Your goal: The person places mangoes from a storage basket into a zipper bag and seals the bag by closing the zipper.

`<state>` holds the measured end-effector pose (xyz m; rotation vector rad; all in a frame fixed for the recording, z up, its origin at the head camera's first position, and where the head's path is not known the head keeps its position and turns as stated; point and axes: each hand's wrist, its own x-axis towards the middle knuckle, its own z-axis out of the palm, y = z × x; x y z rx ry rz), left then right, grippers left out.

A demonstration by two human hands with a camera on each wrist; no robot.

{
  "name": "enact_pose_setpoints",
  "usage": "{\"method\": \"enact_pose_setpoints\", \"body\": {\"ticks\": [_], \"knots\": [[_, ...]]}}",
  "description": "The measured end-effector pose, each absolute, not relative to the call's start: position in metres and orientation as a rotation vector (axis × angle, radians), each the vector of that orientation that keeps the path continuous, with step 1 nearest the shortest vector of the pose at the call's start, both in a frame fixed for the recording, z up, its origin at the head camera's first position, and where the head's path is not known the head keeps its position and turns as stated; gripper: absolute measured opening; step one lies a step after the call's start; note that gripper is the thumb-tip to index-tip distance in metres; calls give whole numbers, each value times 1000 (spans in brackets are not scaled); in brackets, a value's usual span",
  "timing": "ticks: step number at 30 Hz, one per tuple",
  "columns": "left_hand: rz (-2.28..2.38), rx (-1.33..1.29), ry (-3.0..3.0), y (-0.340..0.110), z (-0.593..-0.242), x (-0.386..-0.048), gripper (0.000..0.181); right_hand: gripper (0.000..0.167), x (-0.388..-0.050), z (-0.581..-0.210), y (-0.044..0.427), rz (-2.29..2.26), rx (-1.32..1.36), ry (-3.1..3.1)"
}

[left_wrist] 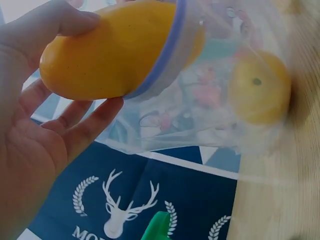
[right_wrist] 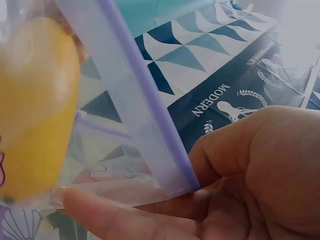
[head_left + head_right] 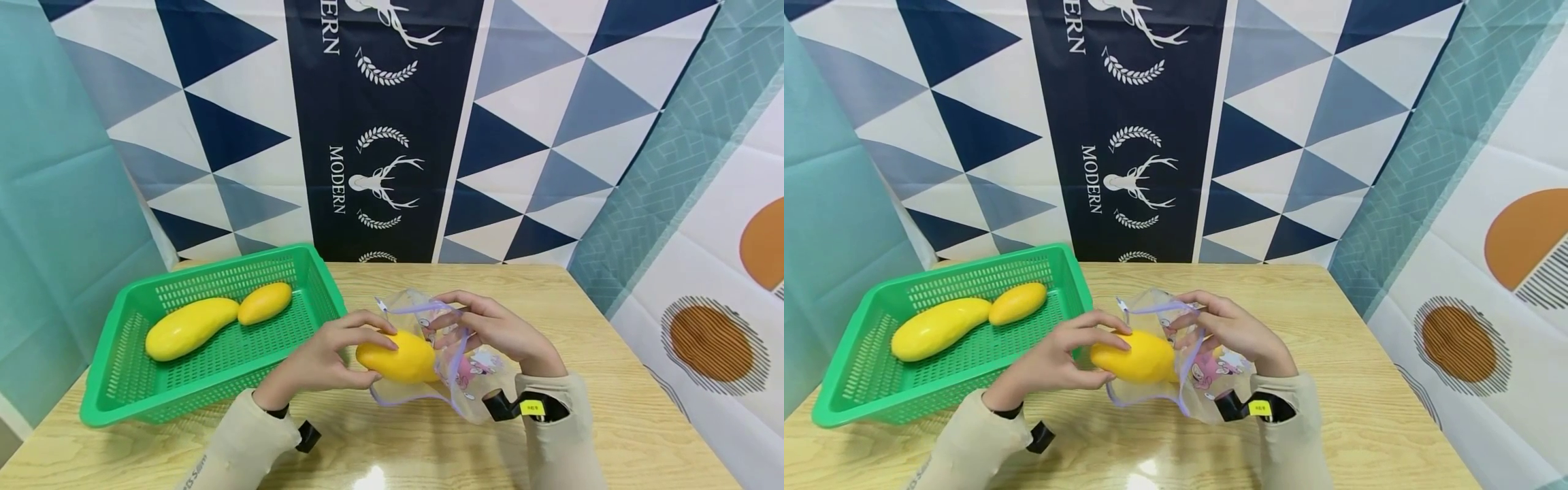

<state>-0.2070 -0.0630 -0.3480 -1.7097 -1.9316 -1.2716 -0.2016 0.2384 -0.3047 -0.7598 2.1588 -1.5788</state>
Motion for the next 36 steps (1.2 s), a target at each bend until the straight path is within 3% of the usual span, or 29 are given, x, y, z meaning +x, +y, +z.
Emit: {"method": "enact_pose_setpoints", "body": {"ticks": [11, 20, 32, 36], "knots": [[-691, -1816, -1910, -44, -356, -198, 39, 41, -201, -307, 235, -1580, -832, 2155], [-401, -1754, -1874, -31, -365, -195, 36, 39, -201, -307, 232, -1585, -798, 2175], [-110, -1607, -1903, -26, -372, -190, 4, 40, -202, -308, 228, -1584, -763, 2171], [-98, -1595, -1910, -26, -372, -190, 1, 41, -202, -307, 227, -1589, -749, 2175]]}}
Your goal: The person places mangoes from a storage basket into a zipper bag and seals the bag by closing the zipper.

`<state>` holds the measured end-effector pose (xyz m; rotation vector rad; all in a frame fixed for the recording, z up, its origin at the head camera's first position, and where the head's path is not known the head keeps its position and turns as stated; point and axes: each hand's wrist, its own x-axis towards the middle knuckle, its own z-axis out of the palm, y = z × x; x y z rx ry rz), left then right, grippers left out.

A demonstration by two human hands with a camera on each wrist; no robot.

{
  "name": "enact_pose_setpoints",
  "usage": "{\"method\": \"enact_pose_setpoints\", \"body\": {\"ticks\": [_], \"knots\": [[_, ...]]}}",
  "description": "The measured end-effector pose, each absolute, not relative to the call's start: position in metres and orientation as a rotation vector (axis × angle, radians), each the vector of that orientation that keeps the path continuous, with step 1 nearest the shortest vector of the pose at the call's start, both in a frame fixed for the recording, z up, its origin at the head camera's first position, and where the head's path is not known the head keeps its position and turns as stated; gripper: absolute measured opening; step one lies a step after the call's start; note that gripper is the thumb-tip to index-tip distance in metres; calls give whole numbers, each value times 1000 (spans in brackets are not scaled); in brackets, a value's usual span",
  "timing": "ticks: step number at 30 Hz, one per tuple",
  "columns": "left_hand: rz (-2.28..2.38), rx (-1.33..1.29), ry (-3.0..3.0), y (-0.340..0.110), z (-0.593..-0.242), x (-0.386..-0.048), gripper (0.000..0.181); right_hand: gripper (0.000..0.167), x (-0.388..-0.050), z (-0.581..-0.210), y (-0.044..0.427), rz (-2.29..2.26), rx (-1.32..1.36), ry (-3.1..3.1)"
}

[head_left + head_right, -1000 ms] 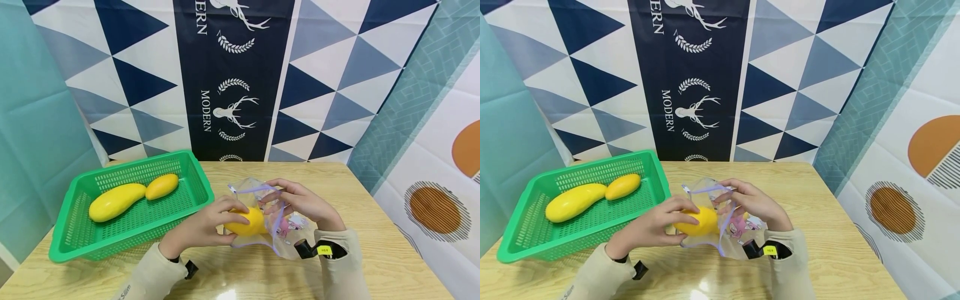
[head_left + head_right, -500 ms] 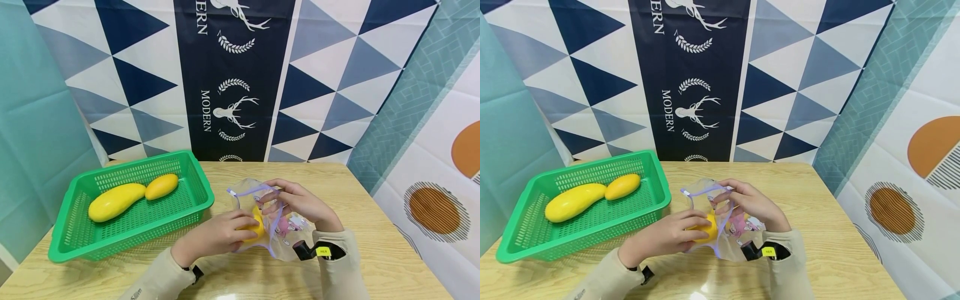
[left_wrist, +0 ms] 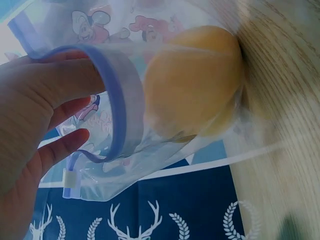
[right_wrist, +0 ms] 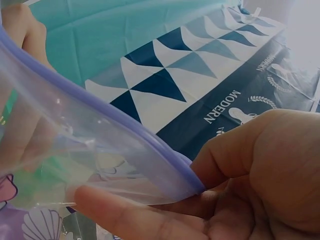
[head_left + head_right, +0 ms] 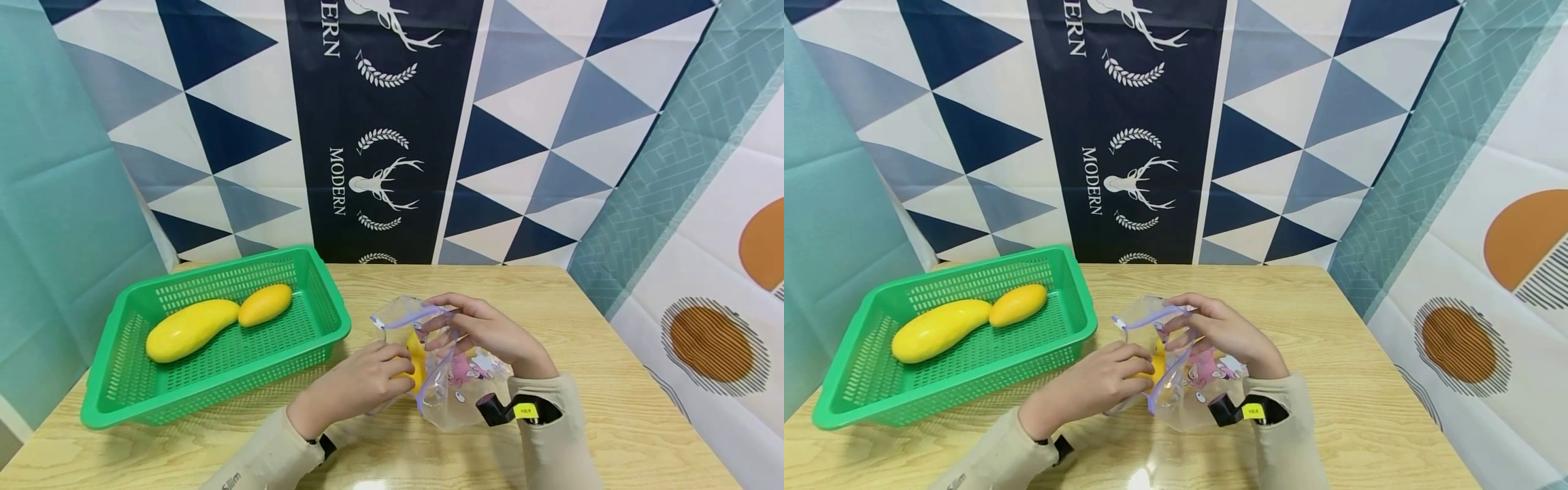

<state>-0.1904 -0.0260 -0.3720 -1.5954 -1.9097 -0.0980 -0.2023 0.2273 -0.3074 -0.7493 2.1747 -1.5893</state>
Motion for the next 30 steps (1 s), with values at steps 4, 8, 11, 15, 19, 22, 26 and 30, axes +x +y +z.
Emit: {"method": "enact_pose_setpoints", "body": {"ticks": [4, 8, 11, 15, 19, 22, 26, 30], "knots": [[-103, -1579, -1905, -27, -371, -190, 3, 41, -203, -308, 228, -1593, -745, 2174], [-132, -1573, -1913, -28, -368, -189, 4, 41, -203, -308, 228, -1598, -746, 2167], [-155, -1571, -1918, -30, -363, -188, 5, 41, -202, -308, 228, -1602, -747, 2159], [-159, -1552, -1916, -36, -357, -187, 13, 41, -203, -308, 229, -1599, -754, 2156], [-159, -1515, -1908, -43, -351, -186, 18, 41, -203, -309, 228, -1594, -766, 2157], [-184, -1503, -1910, -49, -346, -185, 20, 42, -204, -309, 228, -1592, -769, 2156], [-192, -1496, -1883, -58, -340, -187, 26, 42, -204, -309, 228, -1591, -766, 2153], [-155, -1488, -1820, -65, -332, -189, 32, 42, -204, -309, 229, -1591, -757, 2154]]}}
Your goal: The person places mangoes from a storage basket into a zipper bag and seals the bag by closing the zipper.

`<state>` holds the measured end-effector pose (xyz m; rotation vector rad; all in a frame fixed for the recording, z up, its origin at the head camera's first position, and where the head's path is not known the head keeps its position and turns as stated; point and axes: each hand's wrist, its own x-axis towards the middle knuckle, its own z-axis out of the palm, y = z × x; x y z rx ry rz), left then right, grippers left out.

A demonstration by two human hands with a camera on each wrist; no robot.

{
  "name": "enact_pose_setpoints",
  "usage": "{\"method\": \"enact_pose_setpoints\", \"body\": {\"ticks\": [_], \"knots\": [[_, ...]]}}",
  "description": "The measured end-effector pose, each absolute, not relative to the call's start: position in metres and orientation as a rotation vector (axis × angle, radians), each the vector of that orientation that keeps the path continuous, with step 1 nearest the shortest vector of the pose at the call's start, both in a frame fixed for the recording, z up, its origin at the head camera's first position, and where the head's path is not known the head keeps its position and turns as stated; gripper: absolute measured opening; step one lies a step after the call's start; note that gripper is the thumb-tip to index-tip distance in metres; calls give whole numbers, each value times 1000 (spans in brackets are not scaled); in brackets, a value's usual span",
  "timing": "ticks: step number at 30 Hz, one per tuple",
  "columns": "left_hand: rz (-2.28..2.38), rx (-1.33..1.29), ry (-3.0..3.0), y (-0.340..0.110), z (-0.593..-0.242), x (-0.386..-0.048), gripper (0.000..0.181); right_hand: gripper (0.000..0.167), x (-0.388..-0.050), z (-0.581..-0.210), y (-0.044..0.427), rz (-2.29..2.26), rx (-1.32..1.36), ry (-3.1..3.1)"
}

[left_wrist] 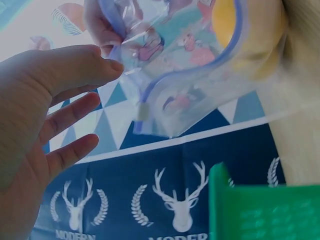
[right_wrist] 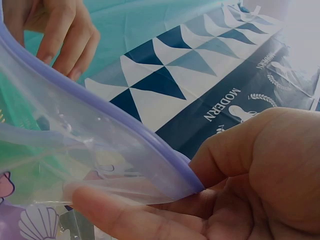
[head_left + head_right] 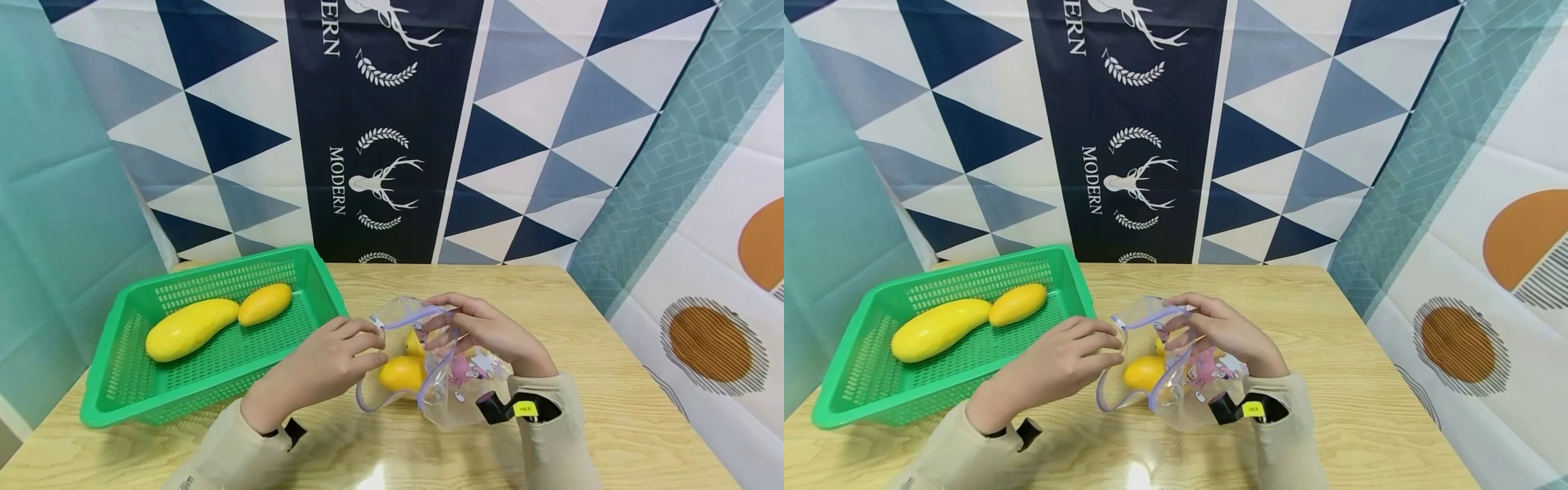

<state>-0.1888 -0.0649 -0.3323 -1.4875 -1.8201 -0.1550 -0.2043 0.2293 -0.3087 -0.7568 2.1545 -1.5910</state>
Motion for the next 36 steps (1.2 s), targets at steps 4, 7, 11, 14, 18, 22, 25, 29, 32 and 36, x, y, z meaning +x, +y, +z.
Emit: {"method": "enact_pose_setpoints", "body": {"ticks": [4, 7, 11, 14, 18, 22, 25, 29, 32, 36], "knots": [[-126, -1503, -1795, -72, -325, -188, 35, 42, -205, -308, 230, -1590, -743, 2155], [-72, -1513, -1811, -77, -319, -185, 35, 42, -204, -308, 231, -1591, -742, 2149], [23, -1513, -1835, -84, -313, -183, 34, 42, -204, -309, 231, -1595, -746, 2145], [68, -1513, -1852, -89, -310, -184, 34, 42, -204, -309, 231, -1599, -748, 2141], [100, -1509, -1879, -96, -304, -188, 34, 42, -204, -310, 231, -1607, -754, 2132], [126, -1494, -1908, -106, -295, -193, 37, 41, -204, -310, 232, -1610, -771, 2130], [136, -1472, -1937, -114, -290, -200, 38, 41, -204, -310, 232, -1606, -780, 2134], [137, -1432, -2019, -124, -284, -209, 41, 42, -204, -310, 232, -1601, -780, 2134], [158, -1404, -2095, -130, -283, -214, 41, 42, -204, -309, 232, -1598, -778, 2132], [192, -1368, -2167, -135, -286, -223, 38, 42, -204, -309, 231, -1597, -784, 2125]]}}
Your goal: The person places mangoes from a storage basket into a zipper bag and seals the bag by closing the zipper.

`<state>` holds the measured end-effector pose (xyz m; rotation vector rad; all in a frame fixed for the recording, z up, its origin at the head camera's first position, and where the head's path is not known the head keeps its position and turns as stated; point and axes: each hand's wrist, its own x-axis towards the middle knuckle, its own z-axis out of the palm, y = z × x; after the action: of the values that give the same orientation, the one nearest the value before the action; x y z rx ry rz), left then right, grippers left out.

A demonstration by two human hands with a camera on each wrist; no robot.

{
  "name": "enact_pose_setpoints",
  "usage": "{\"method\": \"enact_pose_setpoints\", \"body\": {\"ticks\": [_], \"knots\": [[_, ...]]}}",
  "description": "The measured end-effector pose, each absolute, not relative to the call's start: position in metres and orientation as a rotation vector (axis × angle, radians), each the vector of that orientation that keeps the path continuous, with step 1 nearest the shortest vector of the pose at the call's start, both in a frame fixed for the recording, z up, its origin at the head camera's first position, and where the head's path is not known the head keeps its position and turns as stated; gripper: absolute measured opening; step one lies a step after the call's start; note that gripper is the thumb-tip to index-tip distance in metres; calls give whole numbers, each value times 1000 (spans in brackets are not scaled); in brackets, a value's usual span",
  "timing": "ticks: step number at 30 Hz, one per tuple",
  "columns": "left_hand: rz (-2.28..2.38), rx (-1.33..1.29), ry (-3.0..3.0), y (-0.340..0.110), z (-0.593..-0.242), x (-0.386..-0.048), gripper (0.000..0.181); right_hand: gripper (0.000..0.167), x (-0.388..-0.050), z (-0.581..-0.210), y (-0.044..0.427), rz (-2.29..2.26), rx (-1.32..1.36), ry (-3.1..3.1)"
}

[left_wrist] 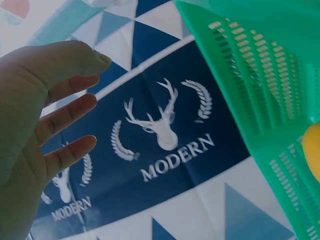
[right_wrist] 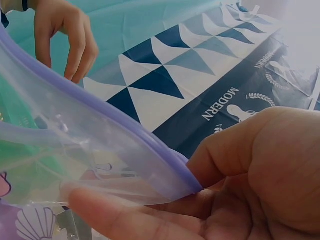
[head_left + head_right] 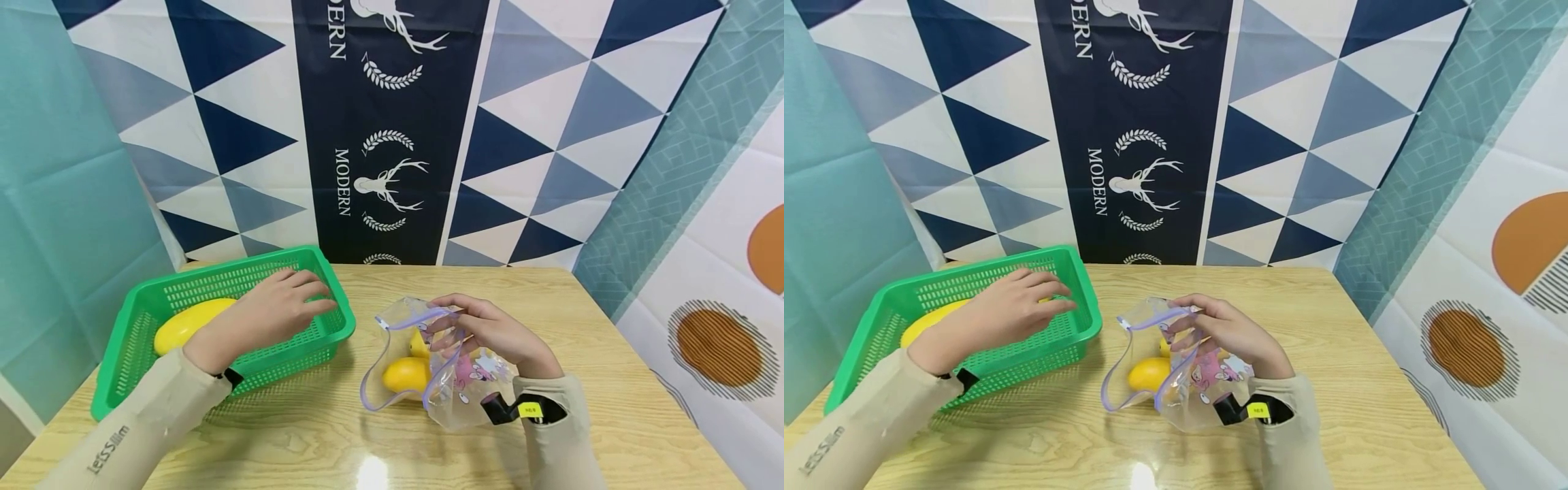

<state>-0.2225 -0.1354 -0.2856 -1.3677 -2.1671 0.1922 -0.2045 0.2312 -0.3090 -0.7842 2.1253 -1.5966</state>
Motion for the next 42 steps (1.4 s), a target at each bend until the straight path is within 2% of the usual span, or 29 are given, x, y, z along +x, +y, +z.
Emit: {"method": "enact_pose_setpoints", "body": {"ticks": [14, 30, 42], "knots": [[184, -1282, -2340, -168, -293, -258, 32, 42, -206, -307, 231, -1579, -784, 2128], [15, -1111, -2616, -198, -307, -289, 48, 42, -206, -307, 231, -1580, -789, 2119], [-67, -800, -2861, -213, -331, -303, 55, 42, -206, -309, 232, -1578, -790, 2122]]}}
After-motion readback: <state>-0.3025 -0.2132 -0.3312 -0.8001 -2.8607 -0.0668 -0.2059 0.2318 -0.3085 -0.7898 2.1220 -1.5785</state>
